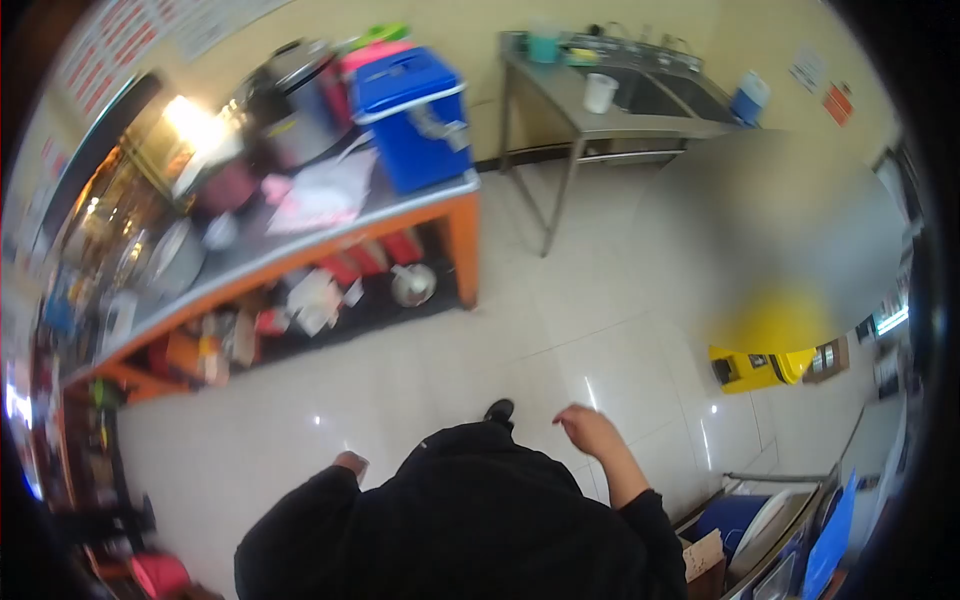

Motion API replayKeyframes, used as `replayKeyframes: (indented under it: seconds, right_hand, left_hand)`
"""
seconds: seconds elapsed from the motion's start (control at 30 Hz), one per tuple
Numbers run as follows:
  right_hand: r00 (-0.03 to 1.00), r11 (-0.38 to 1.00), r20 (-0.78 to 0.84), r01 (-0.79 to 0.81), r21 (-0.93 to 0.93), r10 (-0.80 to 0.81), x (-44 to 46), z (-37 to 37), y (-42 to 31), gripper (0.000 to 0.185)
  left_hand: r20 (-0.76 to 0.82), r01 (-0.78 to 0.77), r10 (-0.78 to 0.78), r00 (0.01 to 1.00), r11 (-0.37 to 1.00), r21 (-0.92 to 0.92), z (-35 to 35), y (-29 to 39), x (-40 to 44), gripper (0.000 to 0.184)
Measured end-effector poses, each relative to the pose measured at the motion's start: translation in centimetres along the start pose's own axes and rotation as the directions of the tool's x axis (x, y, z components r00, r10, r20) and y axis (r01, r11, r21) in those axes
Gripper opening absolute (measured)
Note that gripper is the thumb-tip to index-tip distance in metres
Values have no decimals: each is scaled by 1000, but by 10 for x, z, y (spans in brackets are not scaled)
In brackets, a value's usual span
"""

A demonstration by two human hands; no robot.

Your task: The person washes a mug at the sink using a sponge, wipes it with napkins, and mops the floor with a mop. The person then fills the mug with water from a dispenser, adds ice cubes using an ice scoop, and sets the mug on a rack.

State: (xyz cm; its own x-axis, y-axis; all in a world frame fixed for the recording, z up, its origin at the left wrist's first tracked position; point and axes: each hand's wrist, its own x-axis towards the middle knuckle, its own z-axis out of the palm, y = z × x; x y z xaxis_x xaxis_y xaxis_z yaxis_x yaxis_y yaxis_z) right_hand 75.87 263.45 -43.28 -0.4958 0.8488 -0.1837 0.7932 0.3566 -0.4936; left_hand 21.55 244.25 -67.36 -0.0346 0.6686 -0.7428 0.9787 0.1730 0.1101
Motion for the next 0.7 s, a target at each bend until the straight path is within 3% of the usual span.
replayKeyframes:
  seconds: [0.03, 0.07, 0.17, 0.23, 0.3, 0.37, 0.47, 0.57, 0.63, 0.7]
  right_hand:
    - [994, 992, 25, -106, 69, 105, -5, -1, 21, 20]
    - [974, 977, 75, -213, 0, 212, -9, -5, 41, 21]
    - [931, 926, 65, -365, 98, 360, -22, -30, 92, 19]
    - [914, 882, 58, -403, 245, 402, -22, -53, 130, 18]
    - [882, 835, -50, -425, 348, 469, -23, -72, 168, 16]
    - [810, 743, -95, -476, 471, 579, -9, -112, 200, 15]
    - [802, 751, -166, -435, 497, 574, 19, -157, 281, 15]
    - [875, 846, -180, -351, 402, 449, 74, -232, 356, 15]
    - [906, 872, -192, -276, 403, 376, 128, -284, 405, 15]
    - [948, 961, -261, -118, 248, 184, 187, -337, 441, 14]
  left_hand:
    - [-47, 36, -37, 998, 999, -15, -40, 28, 29, 40]
    - [-84, 70, -74, 994, 996, -47, -87, 72, 53, 41]
    - [-100, -243, 235, 967, 967, -82, -212, 181, 182, 48]
    - [-376, -385, 333, 865, 920, -69, -303, 293, 226, 46]
    - [-383, -445, 357, 852, 880, -168, -395, 415, 234, 48]
    - [-449, -569, 487, 749, 820, -59, -452, 514, 259, 45]
    - [-438, -666, 507, 742, 630, -399, -515, 631, 272, 41]
    - [-516, -719, 500, 695, 489, -494, -540, 693, 295, 35]
    - [-465, -654, 480, 744, 379, -654, -572, 721, 284, 34]
    - [-429, -578, 440, 789, 294, -761, -595, 738, 276, 33]
